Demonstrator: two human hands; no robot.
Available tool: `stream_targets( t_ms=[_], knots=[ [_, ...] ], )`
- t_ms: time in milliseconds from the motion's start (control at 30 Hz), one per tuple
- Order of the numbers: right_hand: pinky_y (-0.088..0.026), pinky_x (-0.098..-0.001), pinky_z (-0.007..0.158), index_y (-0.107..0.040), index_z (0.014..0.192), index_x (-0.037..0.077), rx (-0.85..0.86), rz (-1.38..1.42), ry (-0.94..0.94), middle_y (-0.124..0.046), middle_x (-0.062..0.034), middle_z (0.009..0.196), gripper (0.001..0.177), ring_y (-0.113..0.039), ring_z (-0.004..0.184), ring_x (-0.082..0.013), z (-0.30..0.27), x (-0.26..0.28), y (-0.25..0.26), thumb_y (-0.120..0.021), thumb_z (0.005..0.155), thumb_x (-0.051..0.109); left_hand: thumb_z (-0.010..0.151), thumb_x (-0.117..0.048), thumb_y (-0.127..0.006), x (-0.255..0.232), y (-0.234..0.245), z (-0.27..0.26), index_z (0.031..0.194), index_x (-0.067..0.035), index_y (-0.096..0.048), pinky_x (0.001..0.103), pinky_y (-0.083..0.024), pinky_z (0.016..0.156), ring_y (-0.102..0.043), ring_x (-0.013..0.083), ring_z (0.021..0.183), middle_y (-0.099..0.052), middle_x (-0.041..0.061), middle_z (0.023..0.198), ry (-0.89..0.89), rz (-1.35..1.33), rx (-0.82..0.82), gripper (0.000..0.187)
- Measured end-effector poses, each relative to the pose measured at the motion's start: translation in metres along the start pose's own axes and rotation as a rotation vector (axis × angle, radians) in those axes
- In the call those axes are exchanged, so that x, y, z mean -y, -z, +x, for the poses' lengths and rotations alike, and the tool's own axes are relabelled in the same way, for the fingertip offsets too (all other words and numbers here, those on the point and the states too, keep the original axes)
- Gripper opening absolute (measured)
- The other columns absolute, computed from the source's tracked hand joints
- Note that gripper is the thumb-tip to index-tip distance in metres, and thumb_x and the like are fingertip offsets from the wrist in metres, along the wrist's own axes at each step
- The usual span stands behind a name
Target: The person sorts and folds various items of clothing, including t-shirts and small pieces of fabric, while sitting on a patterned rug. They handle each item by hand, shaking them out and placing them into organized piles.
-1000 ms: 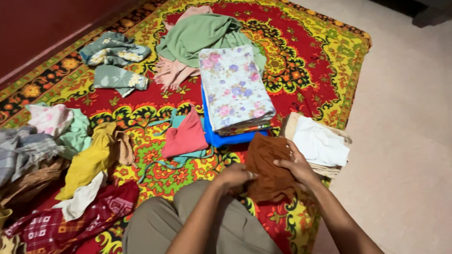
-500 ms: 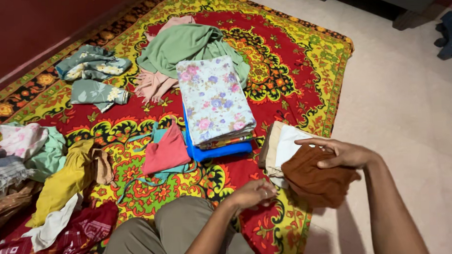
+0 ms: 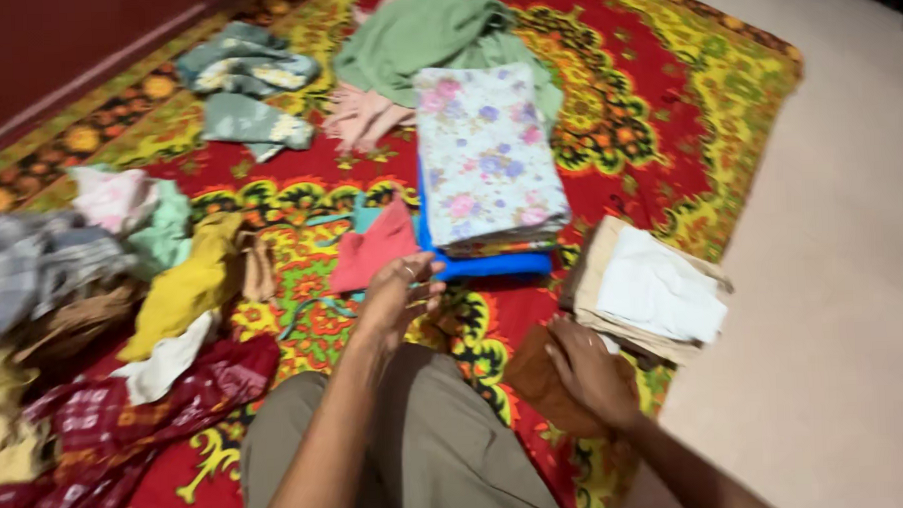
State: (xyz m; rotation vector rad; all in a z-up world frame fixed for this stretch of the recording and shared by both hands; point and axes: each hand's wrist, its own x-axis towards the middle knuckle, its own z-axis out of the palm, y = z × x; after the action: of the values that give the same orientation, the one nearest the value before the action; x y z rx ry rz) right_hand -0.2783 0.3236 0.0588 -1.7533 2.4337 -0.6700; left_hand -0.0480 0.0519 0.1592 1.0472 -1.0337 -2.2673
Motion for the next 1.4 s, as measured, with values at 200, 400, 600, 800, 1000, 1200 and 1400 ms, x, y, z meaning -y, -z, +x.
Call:
stream_targets(
  t_ms=[200, 400, 600, 800, 1000, 1200, 1400],
  knots=[
    [-0.013, -0.0556, 0.121, -0.019, 0.159, 0.011, -0.115, -0.369, 0.235, -0.017, -0.0074, 0.167, 0.068, -0.014, 0.155, -0.0211, -0.029, 0.0, -0.065, -0.027, 0.1, 0.044, 0.101, -0.022, -0.055, -0.029, 0.105, 0.011, 0.123, -0.011, -0.068, 0.031, -0.054, 0.068, -0.066, 0.0157, 0.083, -0.071, 0.003, 0.107, -0.173, -0.057, -0.183, 0.027],
    [-0.02, -0.0569, 0.118, -0.022, 0.161, 0.021, 0.271, -0.605, 0.068, -0.022, -0.0022, 0.163, 0.08, -0.021, 0.15, -0.0183, -0.009, 0.0, -0.061, -0.041, 0.09, 0.053, 0.093, -0.024, -0.066, -0.031, 0.239, 0.007, 0.114, -0.011, -0.077, 0.042, -0.059, 0.087, -0.076, 0.0287, 0.097, -0.077, 0.01, 0.103, -0.64, 0.854, -0.755, 0.027],
    [-0.059, -0.0437, 0.085, -0.076, 0.117, 0.016, 0.471, -0.19, -0.022, -0.078, -0.0138, 0.105, 0.038, -0.075, 0.097, -0.0311, 0.081, 0.095, -0.028, -0.062, 0.092, 0.041, 0.089, -0.036, -0.068, -0.017, 0.319, -0.076, 0.146, -0.03, -0.039, 0.059, -0.029, 0.116, -0.026, 0.0313, 0.146, -0.022, 0.006, 0.159, 0.137, 1.528, -0.645, 0.064],
    [-0.058, -0.0379, 0.085, -0.069, 0.124, 0.007, 0.454, 0.345, 0.252, -0.077, -0.0144, 0.103, 0.039, -0.076, 0.094, -0.0271, 0.193, 0.288, -0.103, -0.069, 0.09, 0.026, 0.09, -0.046, -0.069, 0.057, 0.328, -0.108, 0.162, -0.033, -0.009, 0.062, -0.012, 0.123, -0.003, 0.0287, 0.159, 0.004, 0.002, 0.172, 0.105, 1.595, -0.642, 0.095],
    [-0.048, -0.0435, 0.104, -0.063, 0.128, 0.006, 0.564, 0.298, 0.678, -0.065, -0.0188, 0.129, 0.051, -0.061, 0.119, -0.0366, 0.227, 0.431, -0.23, -0.076, 0.08, 0.015, 0.088, -0.032, -0.076, 0.072, 0.374, -0.093, 0.155, -0.022, -0.036, 0.052, -0.023, 0.122, -0.024, 0.0316, 0.153, -0.03, 0.01, 0.163, -0.199, 1.157, -0.627, 0.079],
    [-0.056, -0.0388, 0.087, -0.078, 0.097, 0.006, 0.568, 0.419, 0.381, -0.074, -0.0143, 0.1, 0.024, -0.071, 0.095, -0.0286, 0.216, 0.422, -0.275, -0.082, 0.078, 0.02, 0.085, -0.023, -0.073, 0.082, 0.403, -0.091, 0.131, -0.013, -0.071, 0.037, -0.053, 0.1, -0.071, 0.0319, 0.116, -0.072, 0.015, 0.129, -0.389, 0.555, -0.636, 0.048],
    [-0.055, -0.0347, 0.072, -0.078, 0.094, 0.006, 0.541, 0.475, 0.201, -0.076, -0.0123, 0.084, 0.017, -0.073, 0.076, -0.0201, 0.241, 0.41, -0.204, -0.077, 0.078, 0.013, 0.079, -0.033, -0.087, 0.012, 0.337, -0.117, 0.121, -0.006, -0.062, 0.045, -0.051, 0.092, -0.066, 0.0368, 0.109, -0.069, 0.018, 0.116, -0.356, 0.875, -0.846, 0.055]
  ],
)
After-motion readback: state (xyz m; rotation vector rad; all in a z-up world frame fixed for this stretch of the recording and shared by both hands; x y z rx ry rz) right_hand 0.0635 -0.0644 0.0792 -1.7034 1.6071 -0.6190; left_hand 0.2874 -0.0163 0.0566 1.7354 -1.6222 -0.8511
